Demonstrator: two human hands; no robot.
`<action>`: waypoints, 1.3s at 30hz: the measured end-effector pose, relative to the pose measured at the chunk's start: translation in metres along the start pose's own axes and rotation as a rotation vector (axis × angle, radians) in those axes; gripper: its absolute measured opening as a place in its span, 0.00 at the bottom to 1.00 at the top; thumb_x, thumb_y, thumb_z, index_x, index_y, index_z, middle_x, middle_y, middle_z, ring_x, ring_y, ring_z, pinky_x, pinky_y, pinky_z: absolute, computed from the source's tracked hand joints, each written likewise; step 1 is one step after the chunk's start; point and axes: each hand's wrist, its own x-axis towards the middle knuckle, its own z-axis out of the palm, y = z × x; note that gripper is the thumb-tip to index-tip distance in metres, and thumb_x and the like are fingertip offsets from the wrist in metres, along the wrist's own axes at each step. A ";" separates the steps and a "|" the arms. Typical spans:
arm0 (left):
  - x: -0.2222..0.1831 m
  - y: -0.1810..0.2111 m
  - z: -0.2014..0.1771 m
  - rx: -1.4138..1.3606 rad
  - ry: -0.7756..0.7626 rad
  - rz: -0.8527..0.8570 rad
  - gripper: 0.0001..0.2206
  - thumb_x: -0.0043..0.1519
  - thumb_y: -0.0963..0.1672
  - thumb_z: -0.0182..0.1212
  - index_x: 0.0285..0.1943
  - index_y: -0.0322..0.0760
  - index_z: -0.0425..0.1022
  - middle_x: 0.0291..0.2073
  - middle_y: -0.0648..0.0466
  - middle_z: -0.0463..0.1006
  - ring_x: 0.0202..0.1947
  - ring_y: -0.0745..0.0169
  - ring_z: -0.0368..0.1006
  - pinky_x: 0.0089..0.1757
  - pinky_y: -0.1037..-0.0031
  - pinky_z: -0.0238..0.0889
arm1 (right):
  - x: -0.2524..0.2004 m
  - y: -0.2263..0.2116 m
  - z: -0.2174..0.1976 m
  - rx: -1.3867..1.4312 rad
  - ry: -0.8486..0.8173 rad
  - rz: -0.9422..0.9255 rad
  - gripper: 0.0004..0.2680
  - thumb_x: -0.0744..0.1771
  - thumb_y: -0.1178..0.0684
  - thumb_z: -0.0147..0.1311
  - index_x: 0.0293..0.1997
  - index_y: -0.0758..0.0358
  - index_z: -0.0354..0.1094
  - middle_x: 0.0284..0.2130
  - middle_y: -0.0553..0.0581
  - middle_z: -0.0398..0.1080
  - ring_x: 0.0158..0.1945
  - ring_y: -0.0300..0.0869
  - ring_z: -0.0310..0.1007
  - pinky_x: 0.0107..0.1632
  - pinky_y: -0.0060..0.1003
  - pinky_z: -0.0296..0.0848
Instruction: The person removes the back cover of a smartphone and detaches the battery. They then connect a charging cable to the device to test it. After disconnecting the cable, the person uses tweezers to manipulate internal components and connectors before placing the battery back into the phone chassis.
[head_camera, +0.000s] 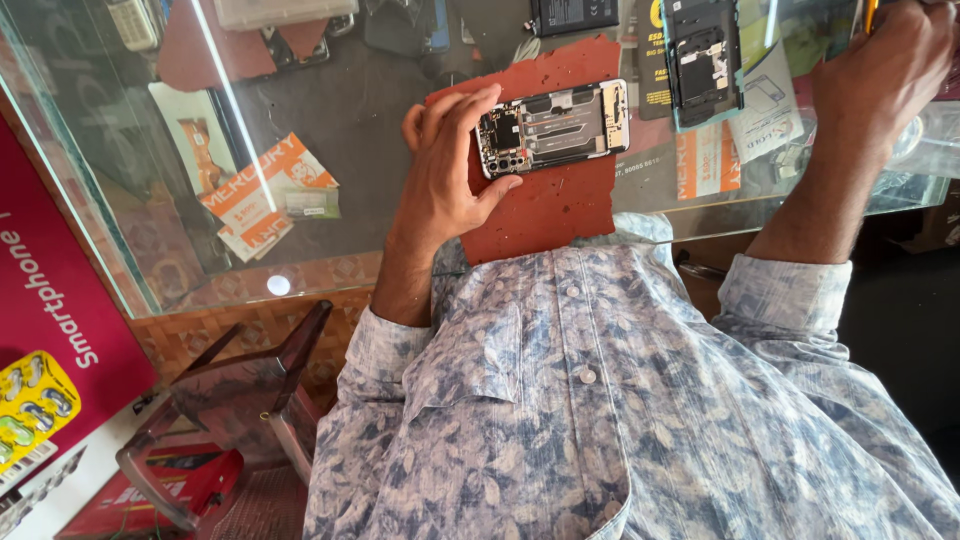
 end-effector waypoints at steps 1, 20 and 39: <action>0.000 -0.001 0.001 0.002 0.007 0.009 0.46 0.51 0.47 0.85 0.76 0.37 0.58 0.70 0.52 0.67 0.72 0.52 0.59 0.68 0.52 0.40 | 0.000 -0.001 -0.002 -0.015 0.003 -0.006 0.07 0.60 0.68 0.58 0.39 0.70 0.72 0.41 0.67 0.71 0.45 0.56 0.74 0.42 0.54 0.72; -0.007 -0.011 0.013 -0.390 0.018 0.003 0.40 0.59 0.33 0.76 0.77 0.41 0.53 0.73 0.49 0.59 0.75 0.50 0.59 0.69 0.63 0.61 | -0.020 -0.170 -0.080 1.651 -0.329 0.204 0.11 0.65 0.69 0.38 0.50 0.69 0.63 0.38 0.57 0.70 0.29 0.38 0.64 0.30 0.32 0.66; 0.004 0.022 0.020 -1.295 0.282 -0.239 0.35 0.75 0.41 0.58 0.84 0.37 0.36 0.65 0.40 0.73 0.63 0.60 0.74 0.63 0.67 0.71 | -0.044 -0.238 -0.128 1.838 -0.780 0.480 0.06 0.71 0.60 0.58 0.49 0.69 0.64 0.36 0.57 0.75 0.29 0.29 0.68 0.27 0.26 0.63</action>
